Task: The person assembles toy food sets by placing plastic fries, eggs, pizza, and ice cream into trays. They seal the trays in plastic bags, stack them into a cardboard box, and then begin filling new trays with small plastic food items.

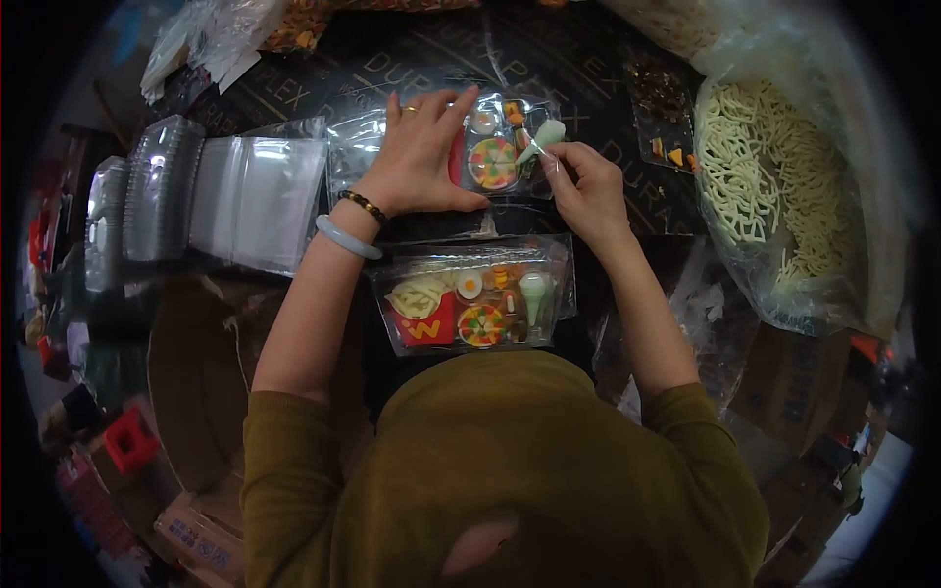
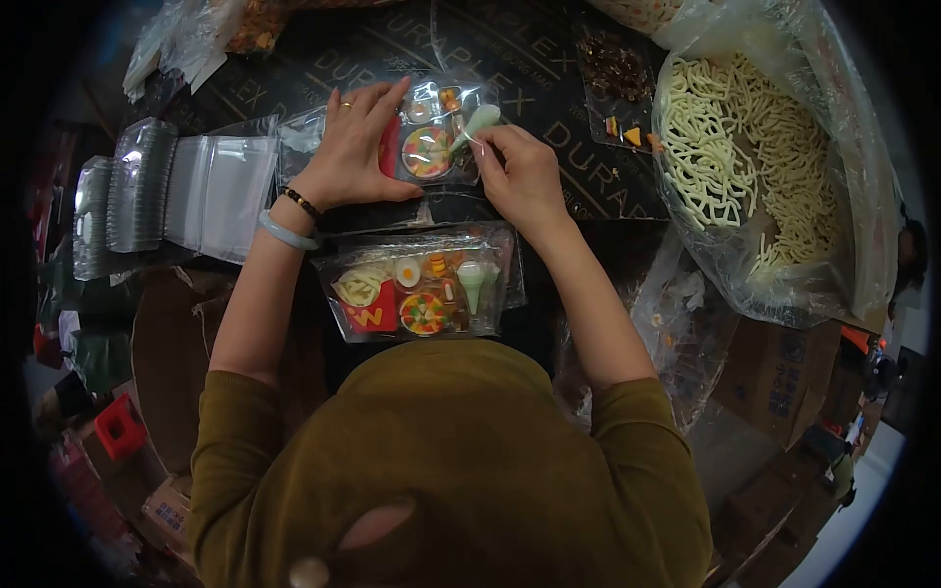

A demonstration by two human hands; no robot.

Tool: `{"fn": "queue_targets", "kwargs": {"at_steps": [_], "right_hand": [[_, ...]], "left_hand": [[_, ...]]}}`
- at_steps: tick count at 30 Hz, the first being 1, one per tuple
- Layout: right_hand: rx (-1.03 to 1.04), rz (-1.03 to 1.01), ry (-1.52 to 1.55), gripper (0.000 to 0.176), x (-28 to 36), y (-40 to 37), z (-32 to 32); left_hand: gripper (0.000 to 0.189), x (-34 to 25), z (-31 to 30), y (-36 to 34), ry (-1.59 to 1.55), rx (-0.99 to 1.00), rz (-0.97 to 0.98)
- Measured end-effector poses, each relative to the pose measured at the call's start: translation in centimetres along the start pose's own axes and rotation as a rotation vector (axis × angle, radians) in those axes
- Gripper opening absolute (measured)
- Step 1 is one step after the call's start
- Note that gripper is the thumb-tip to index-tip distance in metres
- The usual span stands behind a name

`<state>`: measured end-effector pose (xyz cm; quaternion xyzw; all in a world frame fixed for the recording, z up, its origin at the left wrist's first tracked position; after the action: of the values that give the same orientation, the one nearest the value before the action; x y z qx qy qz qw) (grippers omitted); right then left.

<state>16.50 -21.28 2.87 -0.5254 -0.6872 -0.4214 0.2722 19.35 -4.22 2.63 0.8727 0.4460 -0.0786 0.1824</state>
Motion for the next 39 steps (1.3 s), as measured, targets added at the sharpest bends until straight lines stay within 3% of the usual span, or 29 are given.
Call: {"fn": "queue_targets", "kwargs": {"at_steps": [7, 10, 13, 31, 39], "right_hand": [[0.075, 0.116, -0.015, 0.019, -0.4, 0.3, -0.1], [0.145, 0.037, -0.021, 0.017, 0.1, 0.0, 0.2], [0.114, -0.285, -0.322, 0.01, 2.9, -0.3, 0.2], [0.084, -0.475, -0.601, 0.034, 4.0, -3.7, 0.9], [0.096, -0.497, -0.553, 0.031, 3.9, -3.5, 0.7]], "left_hand": [[0.117, -0.1, 0.1, 0.0, -0.002, -0.004, 0.002], [0.117, 0.1, 0.2, 0.0, 0.003, -0.005, 0.003], [0.118, 0.1, 0.4, 0.0, 0.01, 0.003, -0.003], [0.117, -0.2, 0.2, 0.1, 0.023, 0.006, 0.007], [0.117, -0.2, 0.2, 0.2, 0.025, 0.025, -0.008]]}}
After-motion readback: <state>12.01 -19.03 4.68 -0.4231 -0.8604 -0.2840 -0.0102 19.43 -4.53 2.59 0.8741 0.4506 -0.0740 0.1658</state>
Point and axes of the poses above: each hand's wrist, its own y-axis towards the middle knuckle, its own z-axis out of the palm, x = y × z, the point moved 10 cm from there along y, towards the middle knuckle, and after that the axes turned 3 degrees about y, right-handed, at the moved point
